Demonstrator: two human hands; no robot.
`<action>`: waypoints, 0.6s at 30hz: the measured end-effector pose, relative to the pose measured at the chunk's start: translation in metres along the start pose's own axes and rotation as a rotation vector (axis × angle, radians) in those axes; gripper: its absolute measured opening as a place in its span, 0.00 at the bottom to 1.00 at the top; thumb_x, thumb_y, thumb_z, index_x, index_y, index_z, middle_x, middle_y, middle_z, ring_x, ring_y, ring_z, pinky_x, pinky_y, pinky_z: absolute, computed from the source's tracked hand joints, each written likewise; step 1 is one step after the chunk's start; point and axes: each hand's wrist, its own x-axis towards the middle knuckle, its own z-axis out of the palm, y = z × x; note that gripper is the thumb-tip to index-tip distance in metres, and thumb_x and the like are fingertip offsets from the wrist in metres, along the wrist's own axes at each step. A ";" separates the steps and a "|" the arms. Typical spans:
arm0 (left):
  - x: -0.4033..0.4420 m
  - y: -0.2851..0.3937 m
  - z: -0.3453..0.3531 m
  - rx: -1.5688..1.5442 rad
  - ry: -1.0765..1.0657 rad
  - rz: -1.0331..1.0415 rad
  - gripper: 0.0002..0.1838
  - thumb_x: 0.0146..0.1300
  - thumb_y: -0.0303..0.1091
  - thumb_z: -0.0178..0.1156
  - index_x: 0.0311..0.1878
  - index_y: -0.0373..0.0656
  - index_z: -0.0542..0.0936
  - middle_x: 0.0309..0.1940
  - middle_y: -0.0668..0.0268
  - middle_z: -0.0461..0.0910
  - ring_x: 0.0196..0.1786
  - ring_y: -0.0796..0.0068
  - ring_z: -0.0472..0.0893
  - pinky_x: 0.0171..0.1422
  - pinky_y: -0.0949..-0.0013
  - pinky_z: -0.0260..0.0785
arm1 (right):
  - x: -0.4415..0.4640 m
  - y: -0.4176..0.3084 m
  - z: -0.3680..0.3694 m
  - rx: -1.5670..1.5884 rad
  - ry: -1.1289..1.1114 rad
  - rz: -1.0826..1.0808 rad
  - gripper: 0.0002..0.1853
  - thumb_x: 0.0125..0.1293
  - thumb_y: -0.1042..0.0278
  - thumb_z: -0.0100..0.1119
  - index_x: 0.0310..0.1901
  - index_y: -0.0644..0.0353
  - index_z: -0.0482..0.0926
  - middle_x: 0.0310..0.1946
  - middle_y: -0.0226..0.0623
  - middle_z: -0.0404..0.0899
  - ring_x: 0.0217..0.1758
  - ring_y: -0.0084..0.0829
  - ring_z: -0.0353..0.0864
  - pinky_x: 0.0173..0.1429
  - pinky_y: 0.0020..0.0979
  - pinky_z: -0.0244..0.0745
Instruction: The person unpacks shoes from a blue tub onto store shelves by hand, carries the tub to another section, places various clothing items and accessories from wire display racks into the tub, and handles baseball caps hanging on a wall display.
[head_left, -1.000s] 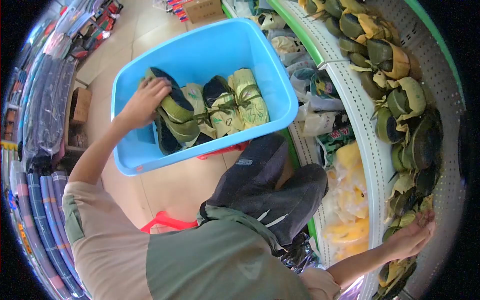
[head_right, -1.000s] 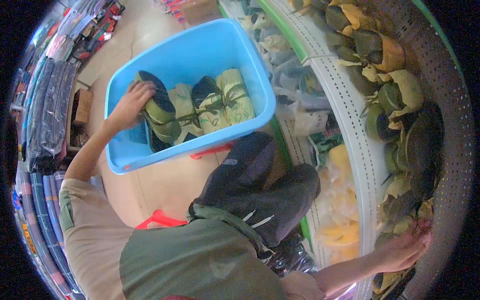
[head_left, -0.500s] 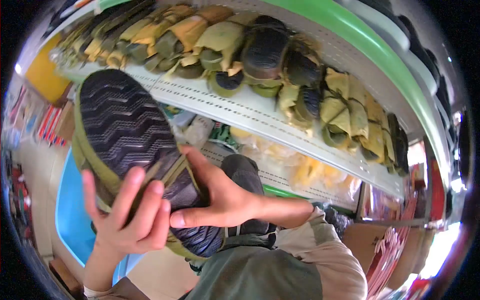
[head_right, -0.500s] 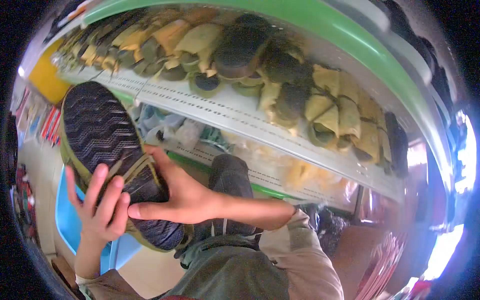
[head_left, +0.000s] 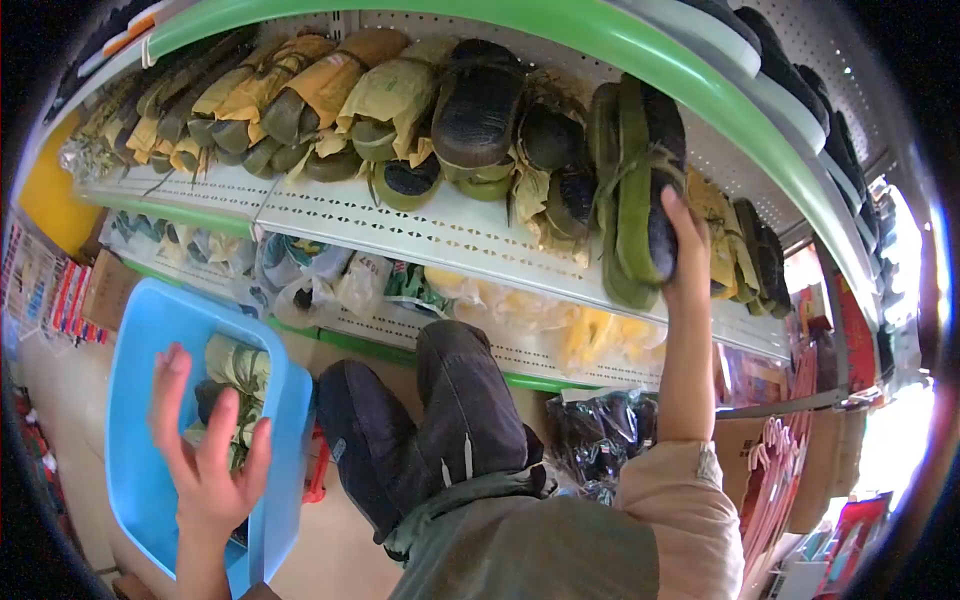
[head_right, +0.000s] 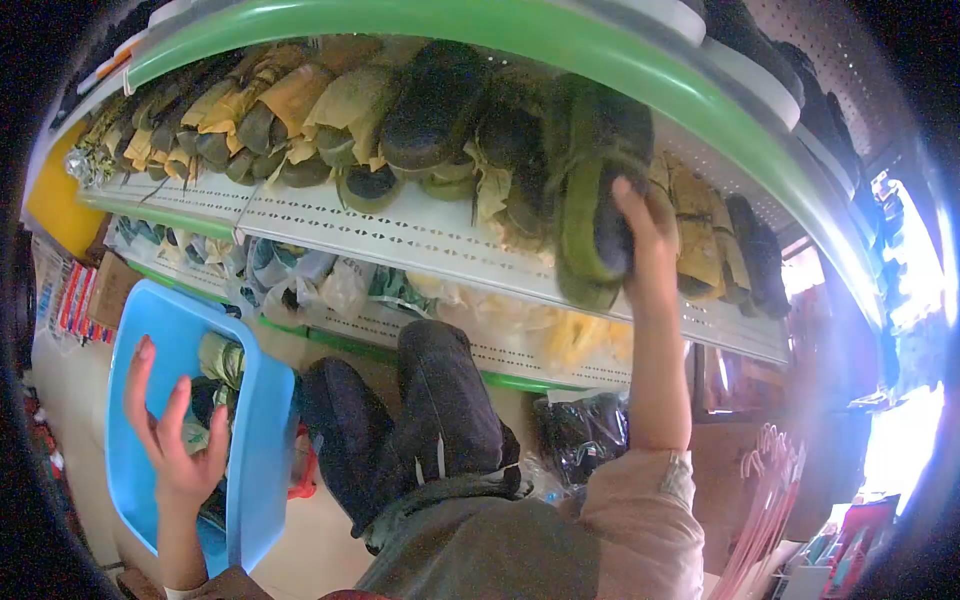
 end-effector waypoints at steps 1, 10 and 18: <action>-0.002 -0.001 -0.001 -0.011 -0.004 -0.023 0.30 0.62 0.27 0.64 0.67 0.41 0.66 0.71 0.42 0.56 0.71 0.34 0.63 0.72 0.36 0.58 | 0.015 -0.002 0.000 -0.023 0.021 -0.025 0.37 0.60 0.55 0.70 0.65 0.69 0.69 0.56 0.45 0.77 0.58 0.37 0.79 0.61 0.34 0.75; -0.024 -0.016 0.004 -0.012 -0.033 -0.201 0.27 0.60 0.25 0.64 0.64 0.38 0.70 0.71 0.42 0.60 0.72 0.39 0.63 0.75 0.44 0.56 | 0.110 0.026 -0.007 0.019 0.055 0.101 0.25 0.65 0.58 0.64 0.60 0.63 0.78 0.59 0.38 0.78 0.62 0.34 0.75 0.68 0.34 0.67; -0.050 -0.052 0.013 0.059 -0.194 -0.405 0.26 0.58 0.26 0.66 0.61 0.39 0.73 0.68 0.51 0.65 0.69 0.46 0.67 0.72 0.51 0.60 | 0.124 0.034 0.001 -0.258 0.161 0.172 0.26 0.74 0.54 0.50 0.65 0.67 0.74 0.63 0.42 0.76 0.62 0.36 0.76 0.67 0.35 0.70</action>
